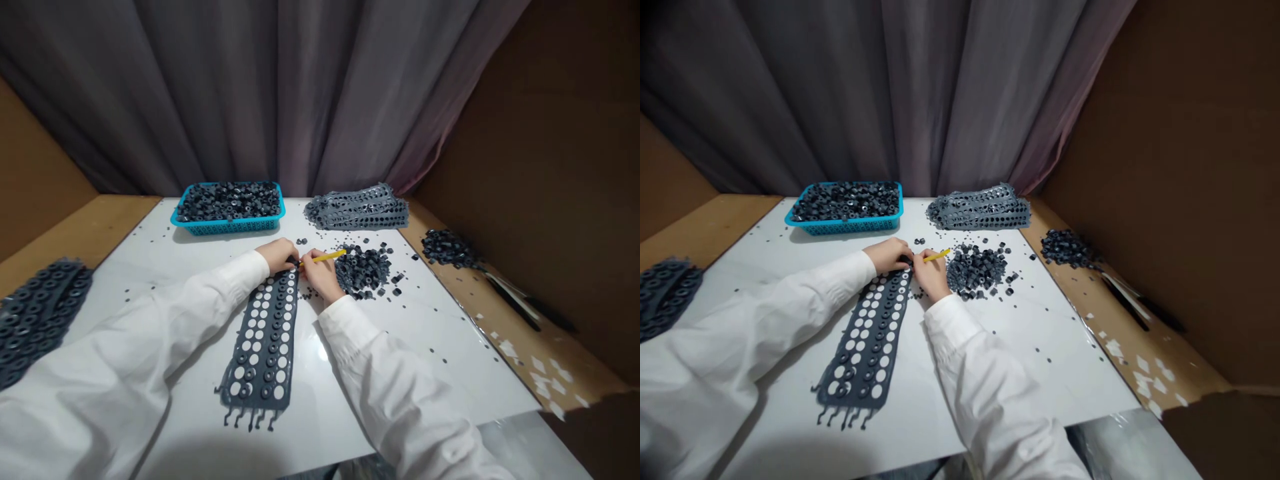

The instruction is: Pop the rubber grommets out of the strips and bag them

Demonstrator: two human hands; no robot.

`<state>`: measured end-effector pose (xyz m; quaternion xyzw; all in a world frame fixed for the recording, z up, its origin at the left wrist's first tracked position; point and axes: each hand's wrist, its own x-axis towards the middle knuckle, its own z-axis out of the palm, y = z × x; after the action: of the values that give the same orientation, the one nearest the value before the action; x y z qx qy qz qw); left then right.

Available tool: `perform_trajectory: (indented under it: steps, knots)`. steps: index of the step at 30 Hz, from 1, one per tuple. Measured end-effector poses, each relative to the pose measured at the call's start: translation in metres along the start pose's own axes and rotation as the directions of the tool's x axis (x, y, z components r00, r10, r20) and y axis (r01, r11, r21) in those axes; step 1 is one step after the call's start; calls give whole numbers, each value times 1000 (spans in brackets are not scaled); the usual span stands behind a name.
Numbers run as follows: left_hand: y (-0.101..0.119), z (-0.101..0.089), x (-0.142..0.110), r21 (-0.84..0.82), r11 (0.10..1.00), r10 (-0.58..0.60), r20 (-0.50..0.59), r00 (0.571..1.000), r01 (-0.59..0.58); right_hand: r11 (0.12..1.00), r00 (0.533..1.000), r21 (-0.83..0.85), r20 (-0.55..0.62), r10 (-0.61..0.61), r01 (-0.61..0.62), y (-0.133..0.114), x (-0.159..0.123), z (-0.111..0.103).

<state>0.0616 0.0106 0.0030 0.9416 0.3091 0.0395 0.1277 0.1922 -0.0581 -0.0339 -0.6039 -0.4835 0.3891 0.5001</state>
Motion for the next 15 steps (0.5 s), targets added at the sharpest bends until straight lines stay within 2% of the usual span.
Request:
perform_trajectory:
  steps: [5, 8, 10, 12, 15]
  knots:
    - [6, -3, -1, -6, 999, -43, -70, 997, 42, 999, 1000, -31, -4, -16, 15, 1, 4, 1]
    - [-2, -21, -4, -32, 993, -118, -218, 969, 114, 1000, 1000, -21, -4, -4, 4, 0, 4, 1]
    - [-10, -34, -5, -53, 986, -166, -280, 946, 158, 1000, 1000, 2, -2, 17, -17, -1, 4, 0]
    - [-16, -40, -6, -69, 985, -170, -263, 950, 158, 999, 999, 35, -13, 36, -36, -3, 4, -1]
    - [-18, -33, -3, -71, 991, -127, -190, 974, 116, 996, 998, 84, -49, 44, -39, -5, 5, -2]
